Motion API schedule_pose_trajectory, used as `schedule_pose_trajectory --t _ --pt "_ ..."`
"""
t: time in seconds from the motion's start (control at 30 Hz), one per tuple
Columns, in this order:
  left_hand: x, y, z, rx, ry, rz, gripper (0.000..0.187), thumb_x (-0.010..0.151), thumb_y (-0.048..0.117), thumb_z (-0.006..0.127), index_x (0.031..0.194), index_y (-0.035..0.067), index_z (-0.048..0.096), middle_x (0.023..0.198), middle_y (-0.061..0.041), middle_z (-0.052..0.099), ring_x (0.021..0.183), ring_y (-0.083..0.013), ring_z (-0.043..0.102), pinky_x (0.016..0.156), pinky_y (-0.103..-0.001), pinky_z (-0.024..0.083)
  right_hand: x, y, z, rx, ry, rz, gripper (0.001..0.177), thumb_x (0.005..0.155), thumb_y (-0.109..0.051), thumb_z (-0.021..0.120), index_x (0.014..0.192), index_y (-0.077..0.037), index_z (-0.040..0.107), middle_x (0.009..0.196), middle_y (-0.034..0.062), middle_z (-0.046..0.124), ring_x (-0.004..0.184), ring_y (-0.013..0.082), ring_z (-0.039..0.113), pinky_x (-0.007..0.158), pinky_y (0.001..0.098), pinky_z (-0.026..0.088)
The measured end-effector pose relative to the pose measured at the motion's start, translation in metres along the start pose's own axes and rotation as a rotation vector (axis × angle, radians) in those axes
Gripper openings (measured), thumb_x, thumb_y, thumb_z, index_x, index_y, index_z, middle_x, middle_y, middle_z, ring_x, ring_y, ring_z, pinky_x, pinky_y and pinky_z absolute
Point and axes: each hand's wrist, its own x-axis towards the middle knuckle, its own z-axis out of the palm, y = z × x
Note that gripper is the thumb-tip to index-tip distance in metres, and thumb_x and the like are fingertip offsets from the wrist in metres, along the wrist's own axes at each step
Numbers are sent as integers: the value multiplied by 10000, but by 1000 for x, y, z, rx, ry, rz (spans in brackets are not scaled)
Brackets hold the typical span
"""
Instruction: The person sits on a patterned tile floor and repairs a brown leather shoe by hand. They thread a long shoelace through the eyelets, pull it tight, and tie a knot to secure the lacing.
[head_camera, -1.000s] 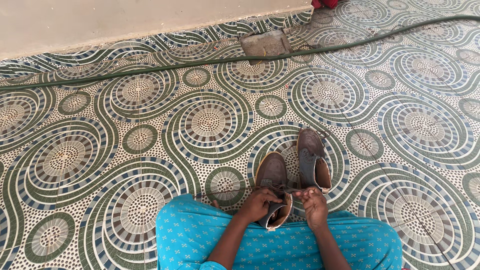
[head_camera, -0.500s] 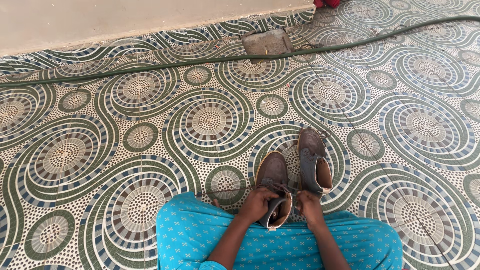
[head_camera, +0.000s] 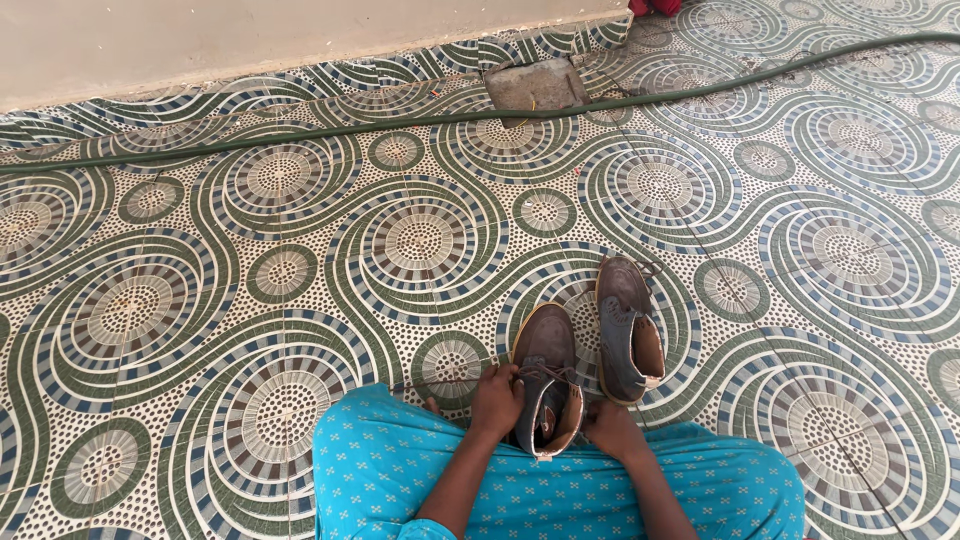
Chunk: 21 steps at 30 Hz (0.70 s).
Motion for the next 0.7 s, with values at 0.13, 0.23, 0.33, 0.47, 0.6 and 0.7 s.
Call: schedule_pose_trajectory --t 0.13,0.23,0.33,0.47,0.6,0.7 --pt "1 3 -1 -25 -113 -70 284 891 138 690 1168 79 693 1034 -161 696 965 -362 690 851 -475 563 -2 5 1 -228 -176 157 282 803 -321 718 989 -119 782 1029 213 739 1029 407 704 924 502 568" --pt "1 7 -2 -44 -132 -34 279 887 117 687 1163 75 698 1057 -146 714 983 -354 696 845 -473 566 -1 3 3 -323 -191 245 297 863 -340 674 1056 -130 756 1064 204 745 1045 391 712 938 499 581" --pt "0 10 -3 -92 -166 -57 282 895 98 677 1174 69 690 1090 -144 710 998 -344 705 852 -464 572 -5 -4 0 -401 -149 282 321 900 -386 639 1084 -149 753 1079 179 748 1052 374 719 945 505 580" --pt "1 10 -4 -102 -172 -11 291 899 72 668 1189 60 688 1128 -159 698 1018 -352 701 873 -465 570 -13 -22 -16 -240 -15 182 402 802 -305 740 1163 -131 708 1173 179 713 1125 380 679 958 499 555" --pt "0 10 -3 -129 -150 41 307 884 44 657 1190 52 684 1153 -170 687 1036 -360 696 889 -469 566 -16 -32 -31 67 254 -113 507 727 -85 741 1231 -91 690 1214 194 691 1156 397 651 963 478 540" --pt "0 10 -3 -102 -154 15 319 890 34 639 1203 68 691 1151 -175 679 1036 -384 680 889 -482 559 -11 -29 -28 131 322 -287 524 733 -9 708 1254 -59 675 1225 217 689 1158 415 647 964 485 526"
